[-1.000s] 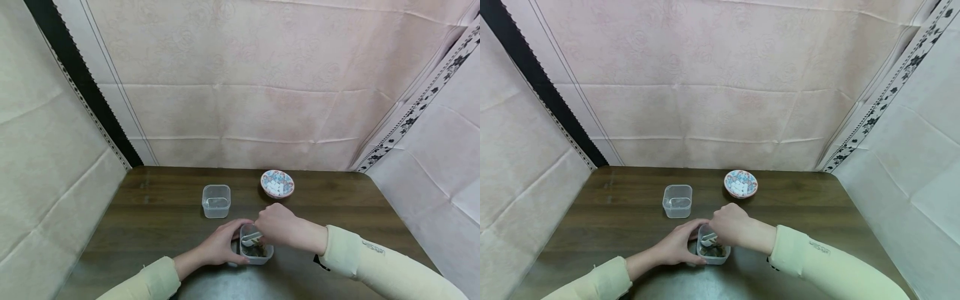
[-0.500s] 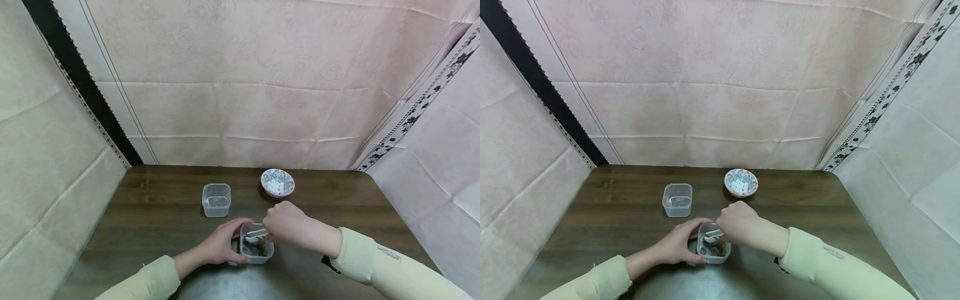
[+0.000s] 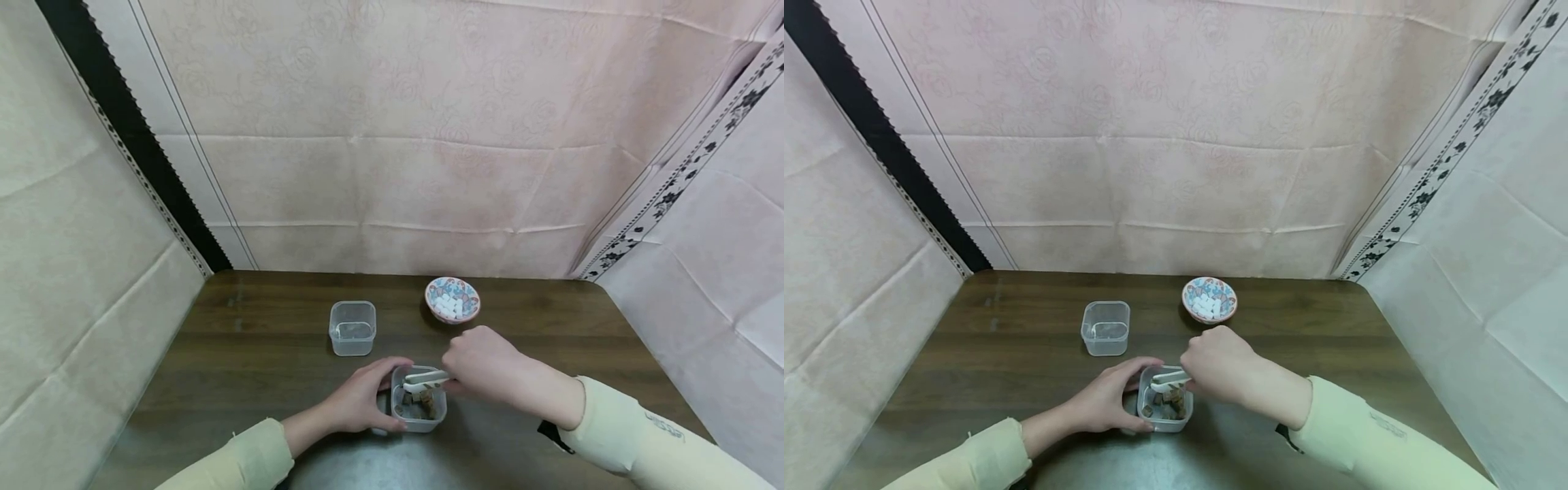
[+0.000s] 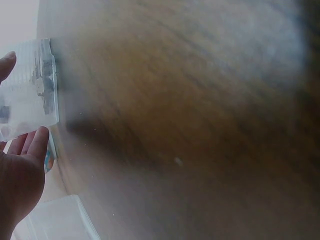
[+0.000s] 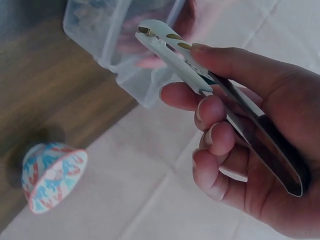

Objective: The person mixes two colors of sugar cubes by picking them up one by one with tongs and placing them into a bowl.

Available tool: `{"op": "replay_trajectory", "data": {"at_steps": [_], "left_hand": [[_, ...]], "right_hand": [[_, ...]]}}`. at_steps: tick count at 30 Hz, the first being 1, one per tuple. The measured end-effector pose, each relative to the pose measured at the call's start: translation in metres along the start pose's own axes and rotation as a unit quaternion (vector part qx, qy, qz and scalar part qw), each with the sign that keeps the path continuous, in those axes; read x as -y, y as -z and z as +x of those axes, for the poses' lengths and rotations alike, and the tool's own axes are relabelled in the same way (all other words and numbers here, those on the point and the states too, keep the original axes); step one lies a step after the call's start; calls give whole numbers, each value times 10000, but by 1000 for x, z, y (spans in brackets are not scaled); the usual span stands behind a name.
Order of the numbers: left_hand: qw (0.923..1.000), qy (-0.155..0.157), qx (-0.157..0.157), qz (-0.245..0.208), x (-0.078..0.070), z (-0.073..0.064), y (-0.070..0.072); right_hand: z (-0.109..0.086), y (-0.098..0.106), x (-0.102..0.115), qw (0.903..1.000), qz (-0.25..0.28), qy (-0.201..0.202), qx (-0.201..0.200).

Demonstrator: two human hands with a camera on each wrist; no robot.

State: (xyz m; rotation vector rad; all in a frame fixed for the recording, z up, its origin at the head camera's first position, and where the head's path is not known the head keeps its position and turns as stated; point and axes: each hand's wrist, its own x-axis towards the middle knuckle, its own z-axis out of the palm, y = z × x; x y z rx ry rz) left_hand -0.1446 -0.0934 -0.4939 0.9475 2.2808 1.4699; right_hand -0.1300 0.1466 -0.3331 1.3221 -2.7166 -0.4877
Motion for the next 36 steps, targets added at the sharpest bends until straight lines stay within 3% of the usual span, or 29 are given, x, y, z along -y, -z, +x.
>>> {"op": "replay_trajectory", "data": {"at_steps": [7,12,17,27,36], "left_hand": [[10000,35,-30,-58,0,0,0],[10000,-16,-49,-62,0,-1,0],[10000,26,-57,-2,0,-2,0],[9999,75,-44,-62,-1,-3,-1],[9999,79,-59,-84,-2,-3,-3]], "right_hand": [[-16,18,-14,9993,267,-140,-235],[-26,22,-29,9965,441,-284,-653],[-29,22,-46,9946,360,-514,-827],[-21,11,-82,9899,644,-975,-799],[1,-7,-112,9860,970,-1319,-330]]}}
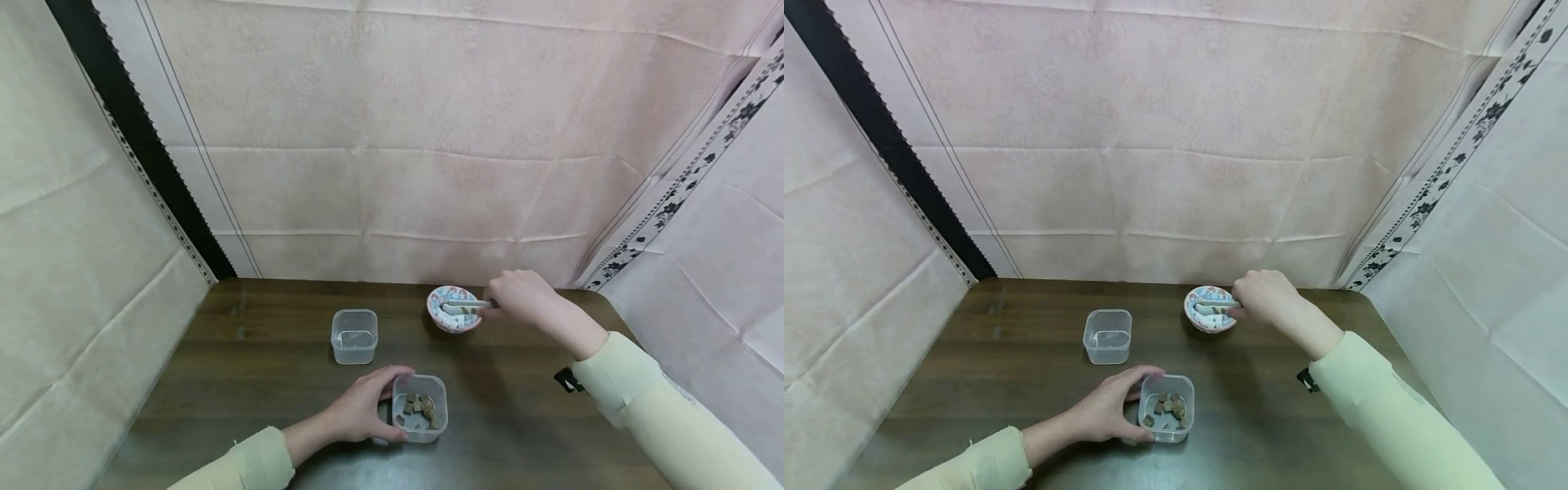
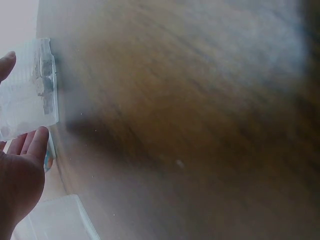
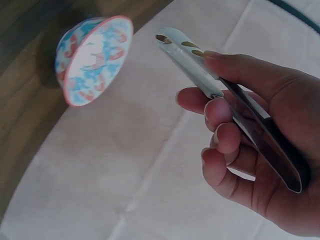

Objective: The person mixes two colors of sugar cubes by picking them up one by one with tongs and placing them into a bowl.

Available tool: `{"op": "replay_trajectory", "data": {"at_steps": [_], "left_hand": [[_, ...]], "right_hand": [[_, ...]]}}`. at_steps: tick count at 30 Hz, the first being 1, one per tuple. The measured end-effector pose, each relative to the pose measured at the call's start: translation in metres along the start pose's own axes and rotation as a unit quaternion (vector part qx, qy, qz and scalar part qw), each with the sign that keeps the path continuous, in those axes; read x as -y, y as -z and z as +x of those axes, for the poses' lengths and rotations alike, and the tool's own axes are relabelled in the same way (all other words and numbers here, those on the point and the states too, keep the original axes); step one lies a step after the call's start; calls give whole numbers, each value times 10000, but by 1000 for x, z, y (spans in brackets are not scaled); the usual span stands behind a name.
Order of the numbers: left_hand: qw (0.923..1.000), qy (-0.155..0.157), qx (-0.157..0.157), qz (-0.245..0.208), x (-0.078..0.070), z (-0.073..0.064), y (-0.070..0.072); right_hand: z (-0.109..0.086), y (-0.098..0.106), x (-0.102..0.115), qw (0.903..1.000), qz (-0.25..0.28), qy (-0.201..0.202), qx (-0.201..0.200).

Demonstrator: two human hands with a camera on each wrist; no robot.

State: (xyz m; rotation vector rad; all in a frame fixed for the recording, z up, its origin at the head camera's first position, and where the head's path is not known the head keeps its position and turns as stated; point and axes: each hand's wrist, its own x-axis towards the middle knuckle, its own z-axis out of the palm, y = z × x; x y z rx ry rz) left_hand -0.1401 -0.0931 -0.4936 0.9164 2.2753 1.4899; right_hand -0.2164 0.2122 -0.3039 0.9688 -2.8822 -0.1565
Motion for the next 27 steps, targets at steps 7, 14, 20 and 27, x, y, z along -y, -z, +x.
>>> {"op": "replay_trajectory", "data": {"at_steps": [7,14,20,27], "left_hand": [[10000,-1,36,-63,0,0,0],[9999,78,103,-67,0,1,1],[9999,108,97,31,1,1,1],[9999,123,91,-3,1,1,0]], "right_hand": [[26,-20,-17,9984,314,-291,366],[42,-36,-30,9953,327,-426,810],[51,-49,-34,9922,379,-537,1057],[57,-56,-36,9885,384,-731,1268]]}}
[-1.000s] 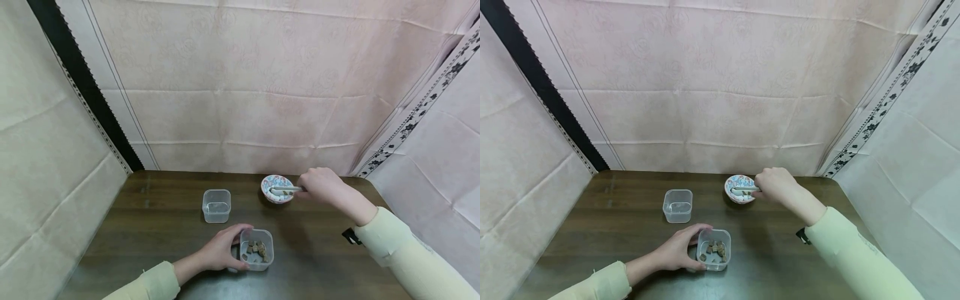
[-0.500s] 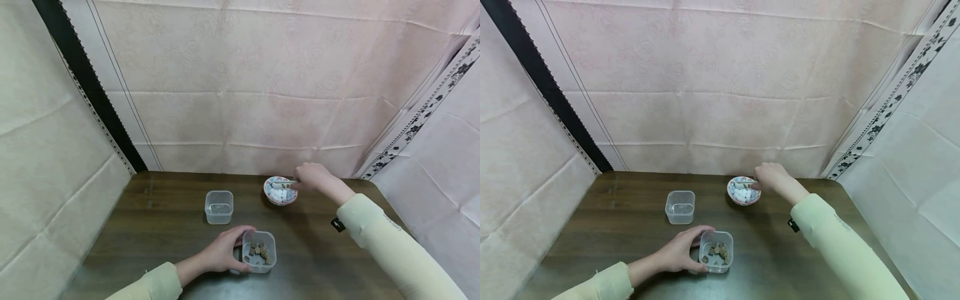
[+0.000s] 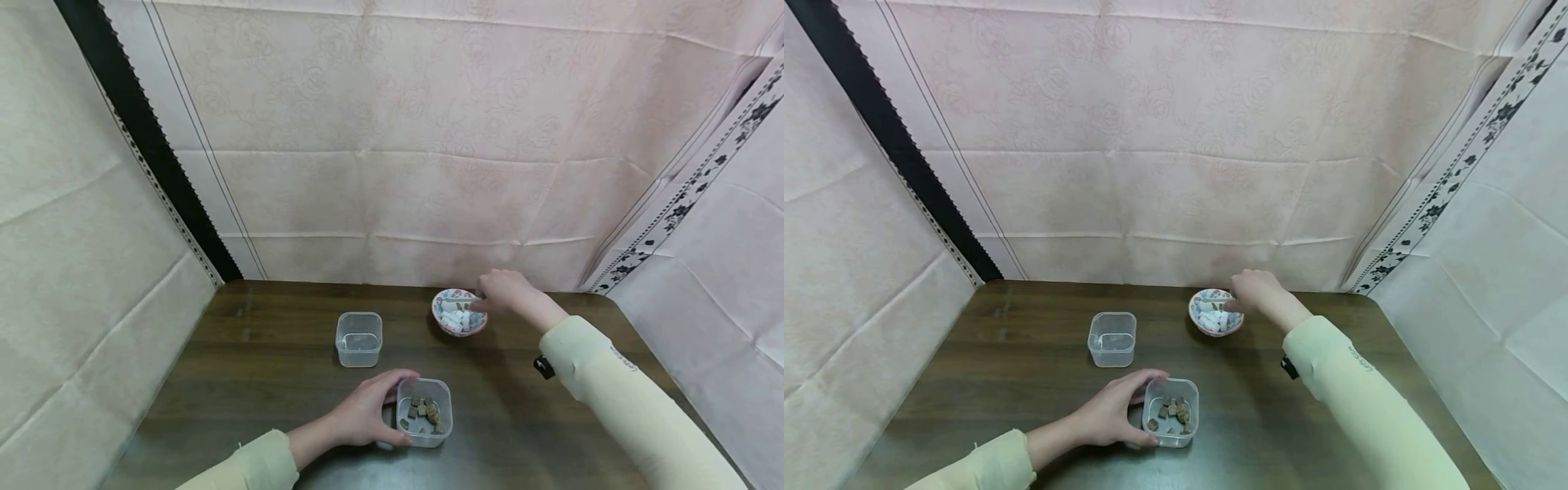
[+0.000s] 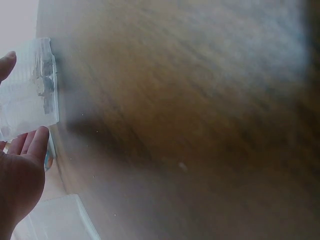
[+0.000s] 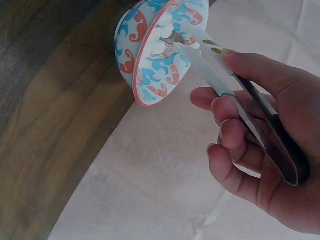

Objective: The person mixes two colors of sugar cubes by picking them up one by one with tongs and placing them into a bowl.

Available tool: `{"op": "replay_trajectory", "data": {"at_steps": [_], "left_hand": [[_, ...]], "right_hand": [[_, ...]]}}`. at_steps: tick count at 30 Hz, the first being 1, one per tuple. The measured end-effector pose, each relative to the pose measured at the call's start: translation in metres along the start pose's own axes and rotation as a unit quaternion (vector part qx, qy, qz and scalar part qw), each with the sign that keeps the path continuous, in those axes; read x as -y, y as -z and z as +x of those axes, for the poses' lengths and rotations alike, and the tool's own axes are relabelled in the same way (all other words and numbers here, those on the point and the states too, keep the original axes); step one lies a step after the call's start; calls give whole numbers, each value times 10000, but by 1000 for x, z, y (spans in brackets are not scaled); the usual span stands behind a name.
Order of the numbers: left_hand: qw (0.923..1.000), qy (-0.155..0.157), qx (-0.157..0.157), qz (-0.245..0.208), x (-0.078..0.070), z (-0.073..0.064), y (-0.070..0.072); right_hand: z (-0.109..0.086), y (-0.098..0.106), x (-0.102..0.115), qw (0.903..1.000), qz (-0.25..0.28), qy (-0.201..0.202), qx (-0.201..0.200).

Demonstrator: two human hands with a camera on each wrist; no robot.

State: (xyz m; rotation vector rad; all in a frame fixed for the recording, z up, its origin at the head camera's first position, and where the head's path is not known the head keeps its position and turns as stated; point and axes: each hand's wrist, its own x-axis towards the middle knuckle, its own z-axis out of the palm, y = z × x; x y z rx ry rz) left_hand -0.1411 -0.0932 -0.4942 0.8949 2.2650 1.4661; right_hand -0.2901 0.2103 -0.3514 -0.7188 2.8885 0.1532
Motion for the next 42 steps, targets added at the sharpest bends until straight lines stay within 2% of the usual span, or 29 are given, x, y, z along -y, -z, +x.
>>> {"op": "replay_trajectory", "data": {"at_steps": [7,11,16,22,30,37,42], "left_hand": [[10000,-43,-22,19,0,0,-1],[10000,-60,-19,8,0,0,0],[10000,-33,2,-90,-1,-1,1],[9999,-81,-12,-93,-1,-1,2],[9999,-89,-47,18,-1,-1,1],[9999,-61,-86,69,-1,0,1],[9999,-67,-85,74,-1,0,1]], "right_hand": [[-11,5,-4,9997,122,-177,-104],[-26,9,-4,9993,240,-32,-292],[-53,12,1,9974,311,320,-570],[-83,17,19,9914,520,857,-844],[-112,16,52,9797,607,1699,-879],[-122,10,80,9747,296,2055,-829],[-119,0,96,9737,-403,2118,-741]]}}
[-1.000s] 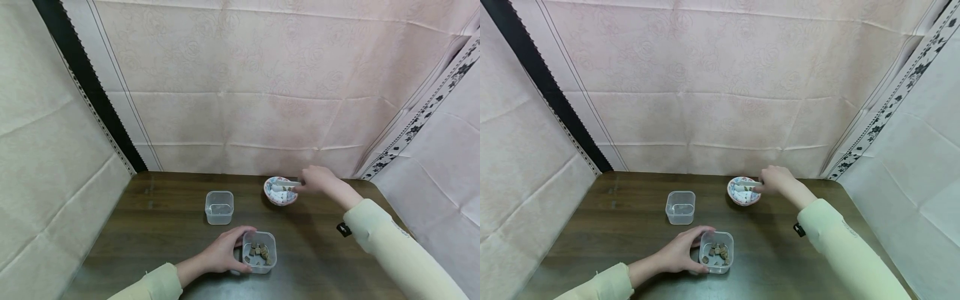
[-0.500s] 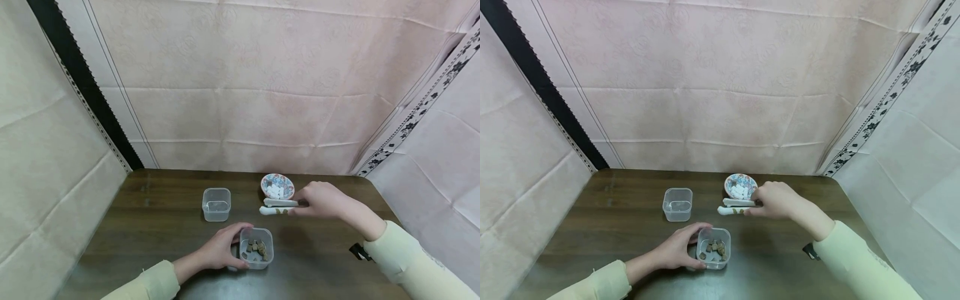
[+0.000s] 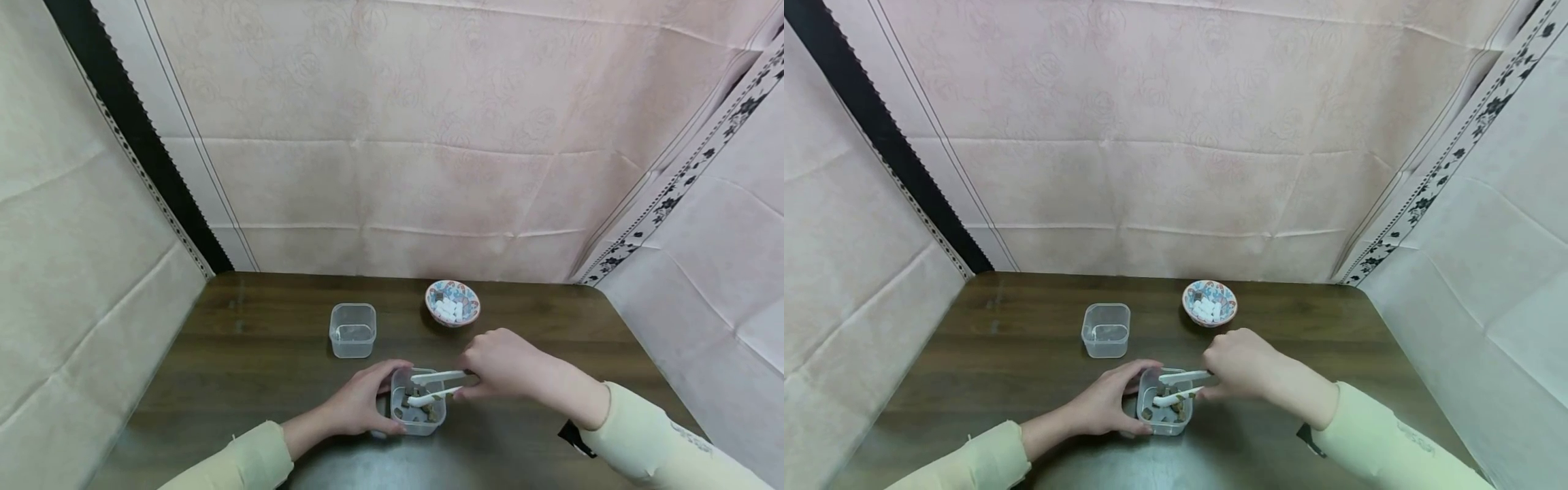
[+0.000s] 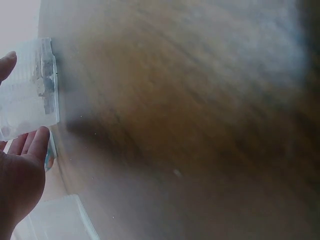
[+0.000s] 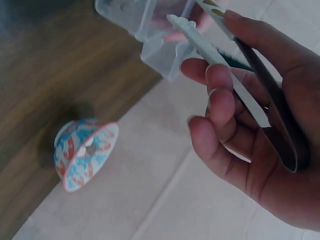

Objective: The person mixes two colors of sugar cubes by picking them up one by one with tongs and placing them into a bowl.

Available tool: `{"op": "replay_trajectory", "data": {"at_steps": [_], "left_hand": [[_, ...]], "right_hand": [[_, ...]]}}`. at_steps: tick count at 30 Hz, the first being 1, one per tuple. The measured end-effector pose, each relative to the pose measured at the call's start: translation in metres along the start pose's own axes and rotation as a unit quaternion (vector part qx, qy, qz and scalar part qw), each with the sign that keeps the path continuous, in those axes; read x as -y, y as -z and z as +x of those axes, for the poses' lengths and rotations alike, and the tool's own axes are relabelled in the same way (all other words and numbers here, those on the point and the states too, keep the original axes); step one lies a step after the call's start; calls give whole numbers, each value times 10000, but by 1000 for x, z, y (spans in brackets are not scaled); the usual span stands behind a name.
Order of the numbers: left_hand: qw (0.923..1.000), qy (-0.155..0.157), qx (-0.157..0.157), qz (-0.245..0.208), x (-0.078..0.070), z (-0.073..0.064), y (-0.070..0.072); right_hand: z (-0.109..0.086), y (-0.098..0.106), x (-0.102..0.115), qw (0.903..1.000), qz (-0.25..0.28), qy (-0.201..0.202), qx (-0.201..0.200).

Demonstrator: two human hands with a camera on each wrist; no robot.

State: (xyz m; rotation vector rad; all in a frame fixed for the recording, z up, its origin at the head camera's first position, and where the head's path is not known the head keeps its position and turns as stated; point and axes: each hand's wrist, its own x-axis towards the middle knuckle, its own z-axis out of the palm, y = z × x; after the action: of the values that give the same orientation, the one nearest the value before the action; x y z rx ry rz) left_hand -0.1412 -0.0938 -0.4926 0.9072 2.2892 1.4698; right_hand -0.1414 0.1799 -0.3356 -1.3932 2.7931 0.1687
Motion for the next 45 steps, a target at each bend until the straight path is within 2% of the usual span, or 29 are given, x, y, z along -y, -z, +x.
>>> {"op": "replay_trajectory", "data": {"at_steps": [5,14,21,32,40,45], "left_hand": [[10000,-32,-5,58,1,1,0],[9999,-98,6,-30,1,1,0],[9999,-118,6,-55,2,1,0],[10000,-50,50,-63,2,1,1],[9998,-38,82,-185,3,1,0],[9997,-105,72,-213,4,2,1]], "right_hand": [[9,-10,10,9976,-680,119,91],[22,-22,23,9884,-1469,357,-156],[27,-28,29,9856,-1611,487,-130],[32,-35,34,9732,-2128,732,-471],[37,-28,35,9798,-1924,546,61],[40,-24,38,9802,-1918,464,157]]}}
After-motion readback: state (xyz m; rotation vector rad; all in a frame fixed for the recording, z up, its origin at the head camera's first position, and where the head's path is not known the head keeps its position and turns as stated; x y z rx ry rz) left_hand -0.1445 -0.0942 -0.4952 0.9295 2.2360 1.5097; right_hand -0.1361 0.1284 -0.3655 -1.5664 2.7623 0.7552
